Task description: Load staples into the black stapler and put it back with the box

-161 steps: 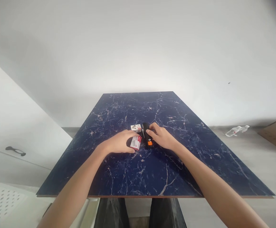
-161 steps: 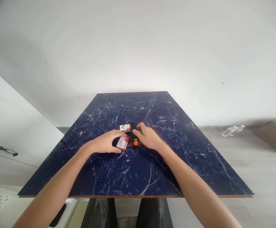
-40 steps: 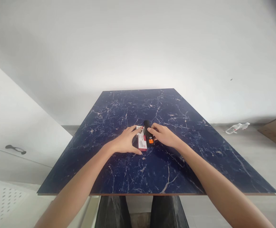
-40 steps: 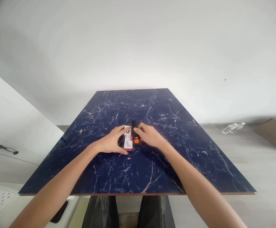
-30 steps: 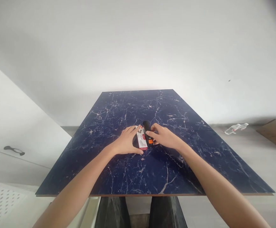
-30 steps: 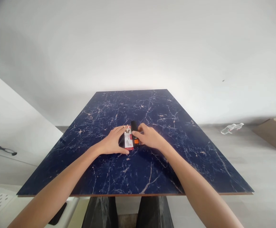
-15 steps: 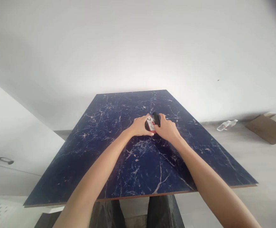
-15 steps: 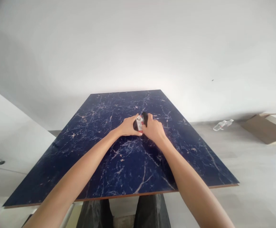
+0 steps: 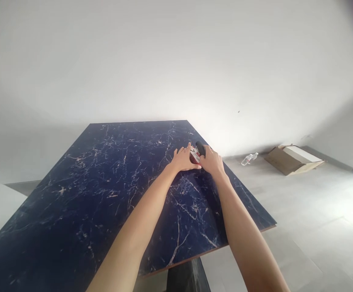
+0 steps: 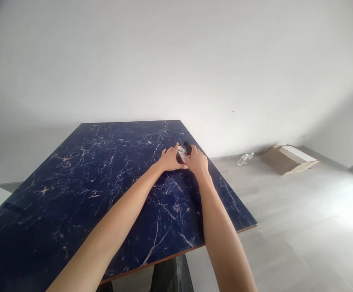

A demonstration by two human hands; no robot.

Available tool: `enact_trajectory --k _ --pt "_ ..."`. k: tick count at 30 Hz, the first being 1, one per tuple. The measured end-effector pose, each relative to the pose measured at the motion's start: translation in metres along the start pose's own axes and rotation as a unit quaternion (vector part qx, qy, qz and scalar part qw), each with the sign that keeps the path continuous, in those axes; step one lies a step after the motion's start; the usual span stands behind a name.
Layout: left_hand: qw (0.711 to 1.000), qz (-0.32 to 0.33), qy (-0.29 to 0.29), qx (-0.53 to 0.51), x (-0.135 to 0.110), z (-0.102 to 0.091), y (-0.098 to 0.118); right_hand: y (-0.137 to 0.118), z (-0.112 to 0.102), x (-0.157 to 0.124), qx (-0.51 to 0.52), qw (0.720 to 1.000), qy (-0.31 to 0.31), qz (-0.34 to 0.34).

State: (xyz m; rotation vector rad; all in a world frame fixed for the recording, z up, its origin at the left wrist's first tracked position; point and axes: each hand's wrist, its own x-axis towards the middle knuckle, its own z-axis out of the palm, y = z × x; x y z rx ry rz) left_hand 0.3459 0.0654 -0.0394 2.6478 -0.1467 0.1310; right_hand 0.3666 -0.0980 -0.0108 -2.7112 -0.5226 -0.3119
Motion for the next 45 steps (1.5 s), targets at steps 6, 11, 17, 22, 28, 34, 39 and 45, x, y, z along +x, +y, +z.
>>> enact_trajectory --k 6,11,17,22,28,34,39,45 --pt "0.999 0.028 -0.021 0.000 0.013 0.004 0.008 0.010 -0.001 0.004 0.004 0.999 0.010 0.044" --pt "0.999 0.021 -0.034 0.025 0.011 0.004 0.012 0.009 -0.002 0.003 0.015 0.998 0.020 0.060" --pt "0.998 0.034 0.021 0.041 -0.046 -0.035 -0.009 -0.039 -0.002 -0.012 0.028 0.989 0.140 -0.033" --pt "0.988 0.060 0.107 0.094 -0.147 -0.086 -0.047 -0.100 0.008 -0.052 0.139 0.951 0.012 -0.277" --pt "0.996 0.055 0.059 0.024 -0.238 -0.096 -0.058 -0.141 0.022 -0.108 0.196 0.862 -0.204 -0.420" --pt "0.997 0.072 -0.003 0.016 -0.245 -0.083 -0.052 -0.138 0.024 -0.109 0.167 0.865 -0.254 -0.400" --pt "0.995 0.086 -0.021 0.046 -0.245 -0.076 -0.057 -0.136 0.023 -0.100 0.152 0.857 -0.279 -0.406" --pt "0.992 0.097 -0.006 0.076 -0.244 -0.074 -0.060 -0.136 0.024 -0.098 0.161 0.856 -0.253 -0.422"
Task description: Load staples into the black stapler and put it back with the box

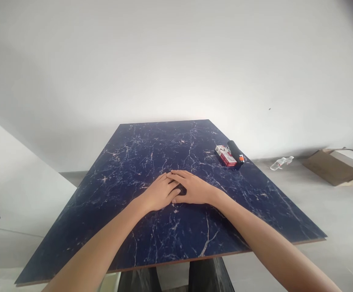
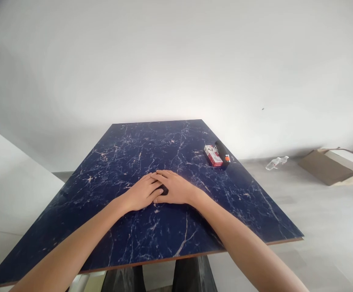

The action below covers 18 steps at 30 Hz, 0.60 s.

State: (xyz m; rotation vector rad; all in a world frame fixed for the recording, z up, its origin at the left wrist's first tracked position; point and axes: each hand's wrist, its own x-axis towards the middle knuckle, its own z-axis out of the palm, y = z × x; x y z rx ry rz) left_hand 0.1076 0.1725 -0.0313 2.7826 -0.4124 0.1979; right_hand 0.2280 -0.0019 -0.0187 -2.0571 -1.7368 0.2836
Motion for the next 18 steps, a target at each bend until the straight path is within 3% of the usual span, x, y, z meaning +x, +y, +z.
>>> enact_trajectory --k 7,18 --pt "1.000 -0.001 0.003 0.018 0.0003 0.0072 -0.0050 0.0038 -0.0026 0.0002 0.014 0.999 0.028 -0.021" --pt "0.999 -0.010 -0.010 0.031 -0.0018 0.0076 -0.0038 0.0054 -0.0027 -0.0011 0.032 0.999 0.007 0.003"
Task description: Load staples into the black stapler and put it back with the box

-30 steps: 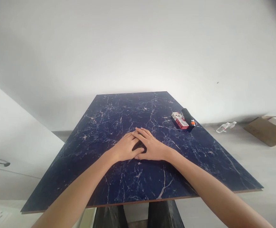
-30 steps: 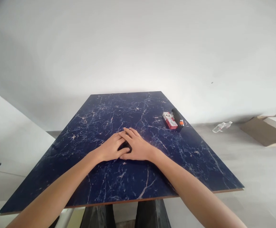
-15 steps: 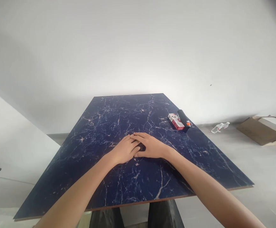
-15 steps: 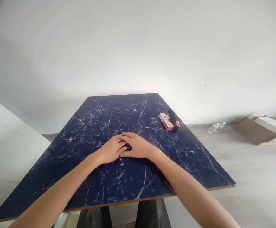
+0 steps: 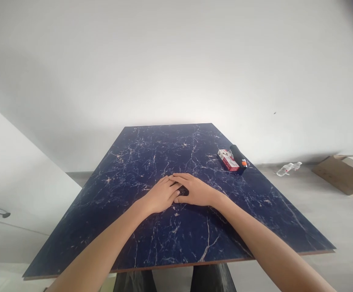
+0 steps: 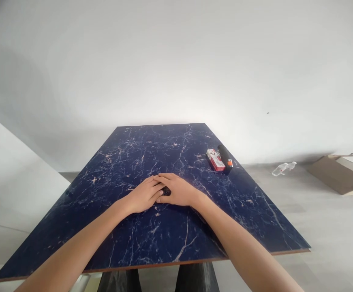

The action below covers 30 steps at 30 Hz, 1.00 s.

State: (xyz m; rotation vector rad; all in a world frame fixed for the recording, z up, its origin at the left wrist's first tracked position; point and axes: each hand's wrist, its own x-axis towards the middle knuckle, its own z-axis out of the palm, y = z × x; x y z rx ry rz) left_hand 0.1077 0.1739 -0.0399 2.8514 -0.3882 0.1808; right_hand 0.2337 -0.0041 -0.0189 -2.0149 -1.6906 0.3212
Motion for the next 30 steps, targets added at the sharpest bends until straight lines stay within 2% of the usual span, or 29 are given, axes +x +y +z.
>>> enact_trajectory --k 20,30 --pt "1.000 -0.017 -0.014 -0.018 -0.0015 -0.0061 0.0048 -0.0049 -0.0024 -0.0016 -0.003 0.999 -0.029 0.017" --pt "1.000 -0.005 0.004 -0.018 -0.0023 -0.0022 0.0023 -0.0089 -0.0053 -0.0020 0.002 0.999 -0.027 0.018"
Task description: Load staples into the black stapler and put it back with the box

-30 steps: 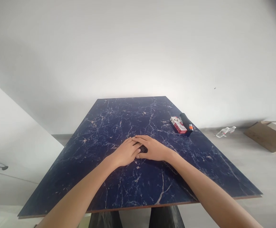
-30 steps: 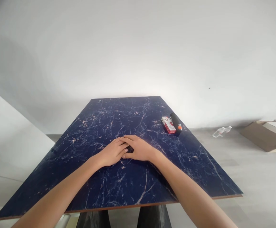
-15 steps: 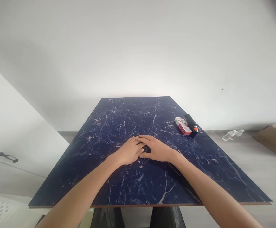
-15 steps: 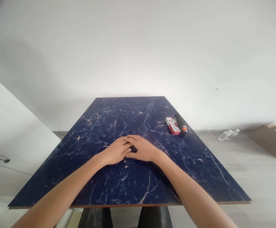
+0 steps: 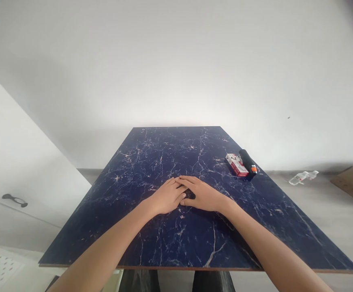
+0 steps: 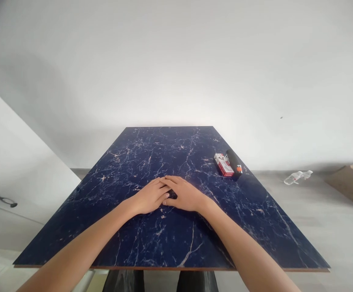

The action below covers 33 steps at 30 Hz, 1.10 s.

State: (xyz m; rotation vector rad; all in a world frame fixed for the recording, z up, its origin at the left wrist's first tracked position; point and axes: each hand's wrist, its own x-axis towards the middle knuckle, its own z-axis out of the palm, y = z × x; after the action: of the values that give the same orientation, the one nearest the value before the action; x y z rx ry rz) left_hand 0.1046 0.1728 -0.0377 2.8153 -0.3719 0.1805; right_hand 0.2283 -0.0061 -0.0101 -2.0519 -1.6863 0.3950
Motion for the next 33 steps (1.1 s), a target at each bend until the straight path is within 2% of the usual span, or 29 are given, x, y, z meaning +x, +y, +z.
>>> enact_trajectory --k 15,18,20,23,25,27,28,30,31,33 --pt "1.000 -0.006 -0.013 -0.004 0.001 -0.003 0.004 0.002 0.002 0.000 0.003 1.000 -0.005 -0.007" --pt "0.998 -0.021 0.054 -0.008 0.005 -0.010 0.006 0.009 -0.005 0.001 0.001 1.000 0.022 -0.004" --pt "0.989 -0.061 0.137 -0.013 0.007 -0.017 0.006 0.021 -0.019 0.000 -0.022 0.995 0.100 0.017" --pt "0.964 -0.128 0.231 -0.003 0.007 -0.029 0.001 0.051 -0.047 -0.009 -0.093 0.952 0.275 0.095" --pt "0.951 -0.159 0.265 0.001 0.006 -0.032 -0.004 0.076 -0.066 -0.021 -0.136 0.898 0.372 0.190" --pt "0.942 -0.177 0.284 -0.011 0.006 -0.030 -0.008 0.101 -0.080 -0.036 -0.149 0.835 0.427 0.313" --pt "0.940 -0.182 0.289 -0.021 0.006 -0.028 -0.009 0.113 -0.084 -0.043 -0.136 0.806 0.437 0.376" --pt "0.935 -0.193 0.295 -0.036 0.007 -0.022 -0.011 0.134 -0.086 -0.055 -0.092 0.768 0.423 0.472" --pt "0.933 -0.197 0.299 -0.041 0.008 -0.019 -0.012 0.143 -0.085 -0.059 -0.080 0.765 0.398 0.500" --pt "0.933 -0.189 0.304 -0.046 0.009 -0.014 -0.012 0.154 -0.082 -0.063 -0.084 0.775 0.358 0.513"
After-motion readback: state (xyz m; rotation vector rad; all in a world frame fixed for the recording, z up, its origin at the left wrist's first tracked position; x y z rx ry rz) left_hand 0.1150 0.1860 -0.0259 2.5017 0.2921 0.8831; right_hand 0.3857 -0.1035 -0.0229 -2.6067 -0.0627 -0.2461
